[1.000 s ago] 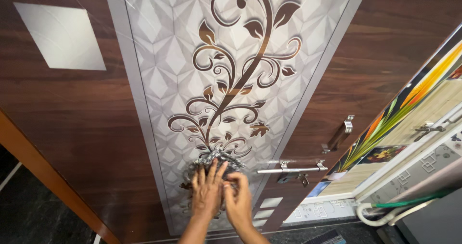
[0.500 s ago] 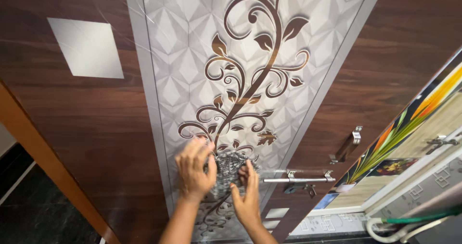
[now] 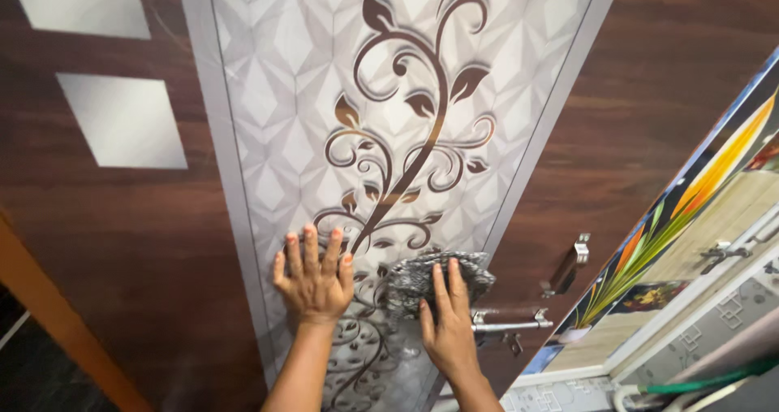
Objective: The person wipes down the surfaces of a decorated interior door with a cloth, cleaning the patterned panels and around the latch and handle hardware.
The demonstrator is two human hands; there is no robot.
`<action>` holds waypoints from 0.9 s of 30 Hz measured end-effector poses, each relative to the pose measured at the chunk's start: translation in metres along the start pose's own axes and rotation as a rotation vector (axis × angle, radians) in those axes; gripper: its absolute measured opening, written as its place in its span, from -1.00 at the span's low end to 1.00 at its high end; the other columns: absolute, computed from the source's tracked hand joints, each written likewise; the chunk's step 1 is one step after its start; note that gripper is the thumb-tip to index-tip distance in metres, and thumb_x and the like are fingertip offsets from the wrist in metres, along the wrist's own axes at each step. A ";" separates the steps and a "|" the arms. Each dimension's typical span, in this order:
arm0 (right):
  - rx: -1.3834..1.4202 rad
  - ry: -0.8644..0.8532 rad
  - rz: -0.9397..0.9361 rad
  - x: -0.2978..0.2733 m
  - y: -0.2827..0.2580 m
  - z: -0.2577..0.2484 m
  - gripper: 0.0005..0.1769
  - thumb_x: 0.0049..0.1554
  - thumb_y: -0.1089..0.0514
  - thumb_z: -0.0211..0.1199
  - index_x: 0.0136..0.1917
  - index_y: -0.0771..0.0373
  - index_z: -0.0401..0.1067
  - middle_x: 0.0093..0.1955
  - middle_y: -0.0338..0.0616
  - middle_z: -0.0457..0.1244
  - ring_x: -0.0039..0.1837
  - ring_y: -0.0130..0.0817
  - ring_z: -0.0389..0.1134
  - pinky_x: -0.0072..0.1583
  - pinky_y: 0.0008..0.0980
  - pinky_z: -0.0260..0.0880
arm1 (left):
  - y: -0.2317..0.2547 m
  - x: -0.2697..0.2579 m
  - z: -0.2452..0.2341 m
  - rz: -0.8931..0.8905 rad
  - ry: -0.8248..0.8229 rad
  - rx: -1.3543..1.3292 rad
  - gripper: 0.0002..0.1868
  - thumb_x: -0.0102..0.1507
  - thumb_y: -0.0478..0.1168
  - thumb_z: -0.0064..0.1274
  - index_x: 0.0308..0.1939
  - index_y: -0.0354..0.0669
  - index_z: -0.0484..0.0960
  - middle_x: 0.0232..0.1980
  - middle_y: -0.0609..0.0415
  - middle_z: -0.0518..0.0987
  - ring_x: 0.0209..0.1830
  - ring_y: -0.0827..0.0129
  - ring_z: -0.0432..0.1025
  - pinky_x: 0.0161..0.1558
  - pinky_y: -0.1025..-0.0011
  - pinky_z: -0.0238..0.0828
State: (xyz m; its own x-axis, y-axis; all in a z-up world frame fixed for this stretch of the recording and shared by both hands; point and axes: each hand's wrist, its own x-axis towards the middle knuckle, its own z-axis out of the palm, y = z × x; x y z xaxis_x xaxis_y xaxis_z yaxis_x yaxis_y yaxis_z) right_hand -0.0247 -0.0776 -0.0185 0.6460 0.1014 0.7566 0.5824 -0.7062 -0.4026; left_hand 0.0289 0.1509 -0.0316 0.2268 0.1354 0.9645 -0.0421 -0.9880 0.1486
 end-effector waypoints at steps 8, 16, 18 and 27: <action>-0.171 0.235 0.004 0.038 0.053 -0.034 -0.17 0.18 0.09 0.16 0.62 0.30 -0.04 0.69 0.24 -0.24 0.68 0.15 -0.19 0.56 -0.03 -0.23 | 0.001 -0.001 0.002 0.007 0.068 0.036 -0.44 0.43 0.13 -0.20 0.54 0.35 0.29 0.67 0.11 0.05 0.68 0.14 -0.10 0.50 -0.03 -0.24; -0.023 0.440 0.319 0.013 0.101 -0.021 -0.18 0.30 0.13 -0.01 0.67 0.41 -0.29 0.75 0.28 -0.44 0.74 0.22 -0.33 0.62 -0.07 -0.27 | -0.003 -0.003 0.001 0.016 0.038 0.031 -0.42 0.43 0.11 -0.20 0.57 0.34 0.24 0.68 0.06 0.02 0.69 0.12 -0.13 0.51 -0.04 -0.30; 0.102 0.472 0.368 0.005 0.102 -0.007 -0.18 0.29 0.12 -0.06 0.64 0.44 -0.34 0.75 0.30 -0.49 0.71 0.19 -0.30 0.60 -0.09 -0.20 | -0.002 -0.003 0.001 0.012 0.030 0.031 -0.41 0.43 0.11 -0.19 0.56 0.33 0.24 0.68 0.06 0.03 0.69 0.12 -0.13 0.51 -0.04 -0.30; 0.034 0.388 0.308 0.009 0.094 -0.019 -0.13 0.27 0.14 0.02 0.64 0.45 -0.35 0.73 0.32 -0.47 0.73 0.23 -0.43 0.61 -0.01 -0.36 | -0.007 -0.004 0.003 0.001 0.034 0.037 -0.40 0.44 0.11 -0.20 0.59 0.31 0.20 0.69 0.05 0.04 0.69 0.08 -0.10 0.51 -0.09 -0.25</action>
State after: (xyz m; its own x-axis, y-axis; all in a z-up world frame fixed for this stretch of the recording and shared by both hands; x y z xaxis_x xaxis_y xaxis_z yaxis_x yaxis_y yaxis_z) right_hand 0.0264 -0.1562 -0.0404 0.5633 -0.3810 0.7332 0.4129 -0.6388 -0.6492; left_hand 0.0308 0.1575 -0.0370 0.1932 0.1367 0.9716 -0.0059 -0.9901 0.1404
